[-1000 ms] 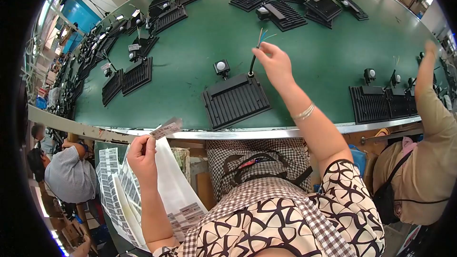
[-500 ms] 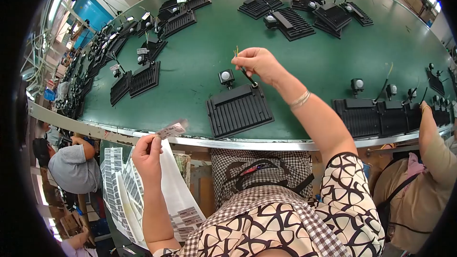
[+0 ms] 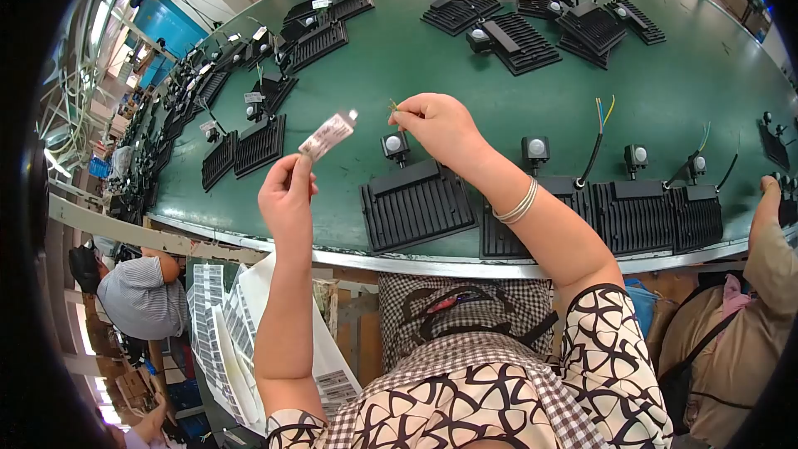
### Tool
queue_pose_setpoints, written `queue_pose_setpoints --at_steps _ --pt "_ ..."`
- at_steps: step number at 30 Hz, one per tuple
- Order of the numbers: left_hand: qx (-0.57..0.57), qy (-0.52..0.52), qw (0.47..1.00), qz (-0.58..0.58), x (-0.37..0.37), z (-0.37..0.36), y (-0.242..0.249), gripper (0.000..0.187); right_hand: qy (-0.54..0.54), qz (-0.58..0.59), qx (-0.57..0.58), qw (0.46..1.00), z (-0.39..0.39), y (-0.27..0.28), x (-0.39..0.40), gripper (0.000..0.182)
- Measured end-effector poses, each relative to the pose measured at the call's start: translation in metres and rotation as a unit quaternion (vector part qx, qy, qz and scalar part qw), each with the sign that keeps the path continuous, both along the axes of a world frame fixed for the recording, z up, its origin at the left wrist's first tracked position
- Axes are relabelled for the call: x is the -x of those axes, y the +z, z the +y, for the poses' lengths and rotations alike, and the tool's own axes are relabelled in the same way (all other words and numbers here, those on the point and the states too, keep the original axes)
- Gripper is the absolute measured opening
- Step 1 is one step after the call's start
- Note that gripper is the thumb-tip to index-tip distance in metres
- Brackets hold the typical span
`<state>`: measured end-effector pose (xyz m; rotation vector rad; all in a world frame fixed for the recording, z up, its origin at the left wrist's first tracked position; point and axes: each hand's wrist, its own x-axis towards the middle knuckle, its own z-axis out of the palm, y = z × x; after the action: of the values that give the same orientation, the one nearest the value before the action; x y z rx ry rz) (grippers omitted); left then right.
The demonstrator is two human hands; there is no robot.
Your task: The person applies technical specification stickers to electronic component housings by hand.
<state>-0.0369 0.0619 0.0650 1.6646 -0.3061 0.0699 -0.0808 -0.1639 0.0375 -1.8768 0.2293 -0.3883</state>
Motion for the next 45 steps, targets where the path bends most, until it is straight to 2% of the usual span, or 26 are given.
queue_pose_setpoints --at_steps 4,7,10,13,28,31,34,37,43,45 --pt "0.001 -0.021 0.999 -0.025 -0.016 -0.024 -0.007 0.017 0.002 -0.009 0.023 1.000 -0.003 -0.002 0.000 0.022" --pt "-0.019 -0.022 0.999 -0.039 -0.025 -0.035 -0.016 0.018 -0.014 -0.083 0.092 0.992 -0.006 -0.006 -0.001 0.022" --pt "-0.021 -0.021 0.999 -0.043 -0.026 -0.040 -0.021 0.019 -0.015 0.008 0.011 1.000 -0.007 0.004 0.005 0.023" --pt "-0.019 -0.031 0.999 -0.041 -0.024 -0.042 -0.022 0.019 -0.008 0.019 -0.017 1.000 -0.010 0.002 0.003 0.024" --pt "-0.092 -0.040 0.994 -0.036 -0.013 -0.053 -0.045 0.016 -0.015 0.024 -0.020 0.999 -0.015 -0.010 0.011 0.028" --pt "-0.106 -0.045 0.992 -0.055 -0.007 -0.059 -0.052 0.016 -0.007 0.096 -0.004 0.995 -0.021 -0.012 0.020 0.029" --pt "-0.130 -0.051 0.987 -0.075 -0.004 -0.066 -0.054 0.016 0.045 0.081 -0.022 0.995 -0.028 -0.028 0.027 0.044" --pt "-0.135 -0.055 0.986 -0.087 -0.003 -0.071 -0.057 0.017 0.043 0.063 -0.064 0.995 -0.029 -0.032 0.040 0.063" --pt "-0.195 -0.053 0.965 -0.170 0.004 -0.075 -0.050 0.013 0.019 0.044 -0.102 0.994 -0.035 -0.049 0.045 0.077" --pt "-0.214 -0.056 0.951 -0.215 0.006 -0.072 -0.051 0.012 0.025 0.029 -0.120 0.992 -0.037 -0.059 0.043 0.077"
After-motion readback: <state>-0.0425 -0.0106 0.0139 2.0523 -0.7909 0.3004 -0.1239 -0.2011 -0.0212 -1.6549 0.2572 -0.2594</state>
